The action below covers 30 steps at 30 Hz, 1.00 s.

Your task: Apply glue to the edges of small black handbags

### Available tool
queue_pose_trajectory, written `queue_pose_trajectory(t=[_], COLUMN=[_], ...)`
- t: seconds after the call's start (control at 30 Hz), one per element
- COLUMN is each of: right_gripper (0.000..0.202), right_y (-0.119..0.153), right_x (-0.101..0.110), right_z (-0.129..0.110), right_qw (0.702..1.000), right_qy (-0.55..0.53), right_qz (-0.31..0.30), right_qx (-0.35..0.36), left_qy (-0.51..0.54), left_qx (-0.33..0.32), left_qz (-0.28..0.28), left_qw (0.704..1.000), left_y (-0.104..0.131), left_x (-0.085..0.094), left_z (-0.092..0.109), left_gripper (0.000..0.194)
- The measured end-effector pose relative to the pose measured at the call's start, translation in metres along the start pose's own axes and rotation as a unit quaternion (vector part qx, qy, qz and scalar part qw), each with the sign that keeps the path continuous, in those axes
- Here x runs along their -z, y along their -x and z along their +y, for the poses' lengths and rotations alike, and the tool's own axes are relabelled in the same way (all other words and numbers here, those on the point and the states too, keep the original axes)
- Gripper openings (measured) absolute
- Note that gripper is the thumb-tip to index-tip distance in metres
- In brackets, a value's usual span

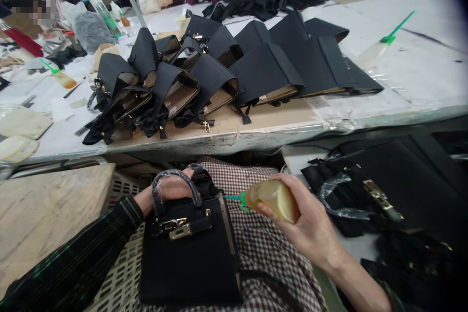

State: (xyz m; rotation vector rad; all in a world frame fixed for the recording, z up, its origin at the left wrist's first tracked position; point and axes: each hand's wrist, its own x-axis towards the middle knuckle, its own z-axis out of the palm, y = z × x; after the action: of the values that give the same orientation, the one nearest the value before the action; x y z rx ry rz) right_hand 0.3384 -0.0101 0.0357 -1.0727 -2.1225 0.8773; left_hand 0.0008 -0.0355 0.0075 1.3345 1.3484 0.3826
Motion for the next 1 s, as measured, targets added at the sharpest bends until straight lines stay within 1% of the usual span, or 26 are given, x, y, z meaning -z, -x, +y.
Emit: queue_pose_trajectory(t=[0.17, 0.23, 0.4, 0.6, 0.73, 0.8, 0.87, 0.93, 1.0], right_gripper=[0.043, 0.044, 0.041, 0.039, 0.039, 0.037, 0.038, 0.043, 0.047], right_y=[0.006, 0.009, 0.015, 0.026, 0.028, 0.025, 0.021, 0.017, 0.012], right_x=[0.006, 0.007, 0.01, 0.01, 0.011, 0.012, 0.013, 0.012, 0.008], right_z=[0.0, 0.0, -0.003, -0.005, -0.007, -0.008, -0.008, -0.006, -0.004], right_qw=[0.999, 0.998, 0.994, 0.985, 0.98, 0.978, 0.978, 0.983, 0.988], right_qy=[0.023, 0.027, 0.023, 0.004, -0.013, -0.024, -0.045, -0.061, -0.062], right_qz=[-0.041, -0.057, -0.108, -0.165, -0.18, -0.177, -0.152, -0.089, -0.022], right_qx=[0.0, 0.002, -0.023, -0.052, -0.086, -0.111, -0.136, -0.148, -0.14], left_qy=[0.0, 0.004, 0.009, 0.024, 0.024, 0.024, 0.025, 0.024, 0.021], left_qx=[-0.008, -0.012, -0.006, 0.004, 0.002, -0.005, -0.012, -0.015, -0.015], left_qz=[-0.005, -0.006, -0.016, -0.013, -0.019, -0.021, -0.022, -0.023, -0.02], left_qw=[1.0, 1.0, 1.0, 1.0, 1.0, 0.999, 0.999, 0.999, 0.999], left_y=[-0.004, -0.005, -0.003, 0.0, -0.001, -0.001, -0.001, -0.002, -0.002], left_x=[-0.002, -0.002, -0.002, -0.004, -0.006, -0.005, -0.004, -0.003, -0.003], left_z=[-0.008, -0.01, -0.005, -0.001, -0.002, -0.004, -0.005, -0.007, -0.008], left_gripper=[0.03, 0.028, 0.029, 0.03, 0.031, 0.032, 0.034, 0.034, 0.034])
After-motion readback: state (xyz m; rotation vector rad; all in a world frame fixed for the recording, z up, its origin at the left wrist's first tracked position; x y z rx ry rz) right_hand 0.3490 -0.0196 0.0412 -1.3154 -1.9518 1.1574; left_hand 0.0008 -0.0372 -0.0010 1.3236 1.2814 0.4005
